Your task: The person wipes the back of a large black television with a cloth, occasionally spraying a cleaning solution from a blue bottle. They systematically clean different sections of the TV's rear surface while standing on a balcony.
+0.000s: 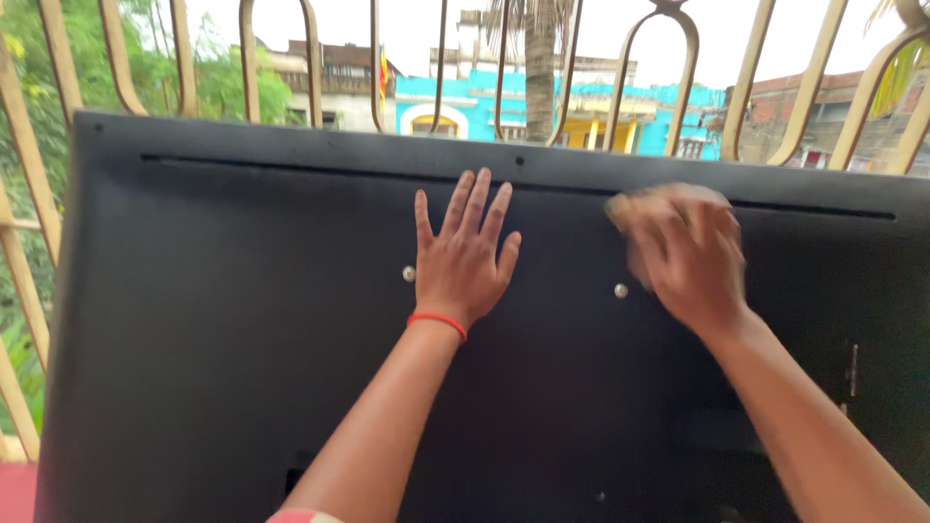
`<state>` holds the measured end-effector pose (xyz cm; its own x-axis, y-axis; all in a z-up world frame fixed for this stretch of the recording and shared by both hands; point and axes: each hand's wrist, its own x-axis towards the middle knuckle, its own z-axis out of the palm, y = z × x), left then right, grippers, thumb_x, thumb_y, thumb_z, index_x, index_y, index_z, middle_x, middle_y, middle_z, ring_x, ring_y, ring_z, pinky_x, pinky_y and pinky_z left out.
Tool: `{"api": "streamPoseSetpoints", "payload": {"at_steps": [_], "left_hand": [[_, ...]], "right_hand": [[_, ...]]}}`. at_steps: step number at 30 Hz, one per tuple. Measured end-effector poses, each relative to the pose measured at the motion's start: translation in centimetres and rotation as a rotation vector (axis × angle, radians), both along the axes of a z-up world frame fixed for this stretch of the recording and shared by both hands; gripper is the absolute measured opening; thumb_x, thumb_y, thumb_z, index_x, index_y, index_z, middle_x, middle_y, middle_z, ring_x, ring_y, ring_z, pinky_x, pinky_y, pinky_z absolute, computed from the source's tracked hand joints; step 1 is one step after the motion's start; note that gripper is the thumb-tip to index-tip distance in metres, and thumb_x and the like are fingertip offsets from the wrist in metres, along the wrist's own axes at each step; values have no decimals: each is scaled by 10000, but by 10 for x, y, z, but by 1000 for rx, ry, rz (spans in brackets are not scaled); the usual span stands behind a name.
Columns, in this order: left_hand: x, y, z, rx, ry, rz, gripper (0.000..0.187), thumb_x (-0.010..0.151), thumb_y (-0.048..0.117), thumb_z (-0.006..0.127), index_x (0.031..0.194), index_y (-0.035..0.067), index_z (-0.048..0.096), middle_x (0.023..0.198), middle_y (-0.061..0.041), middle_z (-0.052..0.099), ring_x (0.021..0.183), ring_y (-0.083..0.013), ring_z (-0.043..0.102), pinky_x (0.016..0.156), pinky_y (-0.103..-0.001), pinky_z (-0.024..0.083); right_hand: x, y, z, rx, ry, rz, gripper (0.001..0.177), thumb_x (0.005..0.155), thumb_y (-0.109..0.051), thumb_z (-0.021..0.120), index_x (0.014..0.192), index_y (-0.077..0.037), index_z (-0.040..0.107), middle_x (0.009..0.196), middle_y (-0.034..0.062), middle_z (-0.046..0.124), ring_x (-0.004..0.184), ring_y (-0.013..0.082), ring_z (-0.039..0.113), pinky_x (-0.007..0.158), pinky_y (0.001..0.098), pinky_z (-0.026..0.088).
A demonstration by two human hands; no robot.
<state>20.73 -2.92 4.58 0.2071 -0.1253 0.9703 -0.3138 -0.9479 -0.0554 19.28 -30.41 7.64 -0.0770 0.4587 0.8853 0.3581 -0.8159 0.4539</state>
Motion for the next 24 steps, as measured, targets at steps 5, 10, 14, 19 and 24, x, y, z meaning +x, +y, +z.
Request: {"api": "streamPoseSetpoints", "payload": {"at_steps": [5,10,14,19,24], "left_hand": [[-4,7,-2,-28,3,-135,606,992,417,470,1537,151,457,1614,-76,424,1552,-238,311,1256,-619,52],[-6,10,-6,-37,-46,-173,613,1016,438,482,1527,101,481,1596,-82,448,1546,-247,333,1272,-607,61],[-4,6,-4,-3,-33,-79,612,978,459,511,1481,110,487,1580,-104,436,1523,-254,324,1238,-619,72],[-2,5,-4,6,-29,-39,608,949,429,535,1465,109,494,1565,-111,429,1518,-264,320,1232,-634,89],[-3,3,-4,0,-53,-34,598,932,416,546,1438,101,500,1539,-119,443,1505,-273,337,1225,-653,108]], "right_hand": [[-2,89,10,-169,112,126,354,957,-187,661,1306,-129,660,1360,114,601,1341,327,546,1142,486,422],[-25,98,-2,-219,234,156,392,961,-262,652,1326,-118,644,1468,137,549,1436,321,463,1165,494,364],[-19,61,9,-219,208,22,433,965,-301,637,1374,-161,641,1454,130,558,1407,325,480,1146,518,361],[10,-31,16,15,290,-99,469,968,-345,582,1404,-173,597,1433,165,588,1313,333,551,1117,503,456],[33,-108,9,262,231,-440,389,1061,-351,529,1373,-159,660,1365,160,652,1214,361,626,1041,505,446]]}}
